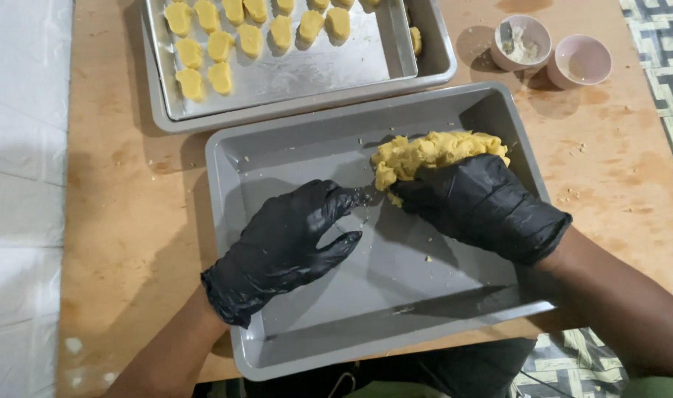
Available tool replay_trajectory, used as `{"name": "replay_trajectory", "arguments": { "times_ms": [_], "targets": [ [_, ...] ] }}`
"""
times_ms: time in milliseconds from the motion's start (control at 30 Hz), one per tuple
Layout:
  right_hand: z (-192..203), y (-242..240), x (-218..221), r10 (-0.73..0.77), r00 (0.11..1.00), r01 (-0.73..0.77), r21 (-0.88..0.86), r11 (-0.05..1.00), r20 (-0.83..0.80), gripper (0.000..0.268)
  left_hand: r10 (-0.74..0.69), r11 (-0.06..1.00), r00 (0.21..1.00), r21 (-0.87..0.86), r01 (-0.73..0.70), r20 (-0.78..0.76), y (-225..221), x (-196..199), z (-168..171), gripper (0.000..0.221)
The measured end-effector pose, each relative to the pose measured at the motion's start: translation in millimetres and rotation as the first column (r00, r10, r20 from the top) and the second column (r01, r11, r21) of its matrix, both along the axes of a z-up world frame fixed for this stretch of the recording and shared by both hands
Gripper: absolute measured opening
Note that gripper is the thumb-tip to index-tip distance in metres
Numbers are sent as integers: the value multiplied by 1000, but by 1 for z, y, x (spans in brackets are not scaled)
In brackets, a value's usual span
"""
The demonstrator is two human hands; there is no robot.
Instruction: Portioning and shaping dough into small pieces using hands and a circular cutter on a tray.
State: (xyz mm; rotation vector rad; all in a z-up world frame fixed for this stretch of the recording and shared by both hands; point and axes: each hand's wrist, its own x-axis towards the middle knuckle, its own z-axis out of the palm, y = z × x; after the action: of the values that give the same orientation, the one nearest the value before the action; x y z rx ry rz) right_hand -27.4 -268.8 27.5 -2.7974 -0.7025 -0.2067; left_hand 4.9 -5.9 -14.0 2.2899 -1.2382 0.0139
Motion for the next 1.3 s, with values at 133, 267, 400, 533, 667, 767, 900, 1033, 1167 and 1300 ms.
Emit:
{"name": "replay_trajectory", "arguments": {
  "times_ms": [133,267,400,533,667,767,900,1033,1167,1300],
  "targets": [
    [-1,-5,-1,59,998,-59,33,998,5,27,-26,998,998,-59,29,51,7,-3,4,50],
    [-33,-16,-8,41,998,-45,93,995,46,36,-33,995,999,-98,33,7,5,13,1,46],
    [-8,2,-6,110,988,-125,139,982,109,39,5,999,999,-49,-7,-37,-1,13,2,50],
    [-9,12,-5,-17,1000,17,-23,1000,-2,50,94,993,982,79,-82,-165,-6,8,6,57],
    [1,17,-6,1,998,-5,-55,998,-68,42,95,981,977,184,-59,-190,-7,9,12,54],
    [-4,18,-4,-5,994,1,-28,1000,-110,43,96,976,980,212,-57,-175,-5,11,13,54],
    [-7,5,-5,5,996,1,67,998,-90,41,70,966,986,256,-28,-154,-8,14,10,53],
    [10,8,2,49,994,-17,307,952,-96,34,39,960,990,278,1,-138,-5,11,4,53],
    [11,6,5,96,962,61,543,837,-256,31,70,969,980,248,-21,-189,3,10,-13,60],
    [6,4,1,135,967,18,587,810,-216,32,49,981,987,196,-18,-150,4,12,-26,61]
  ]
}}
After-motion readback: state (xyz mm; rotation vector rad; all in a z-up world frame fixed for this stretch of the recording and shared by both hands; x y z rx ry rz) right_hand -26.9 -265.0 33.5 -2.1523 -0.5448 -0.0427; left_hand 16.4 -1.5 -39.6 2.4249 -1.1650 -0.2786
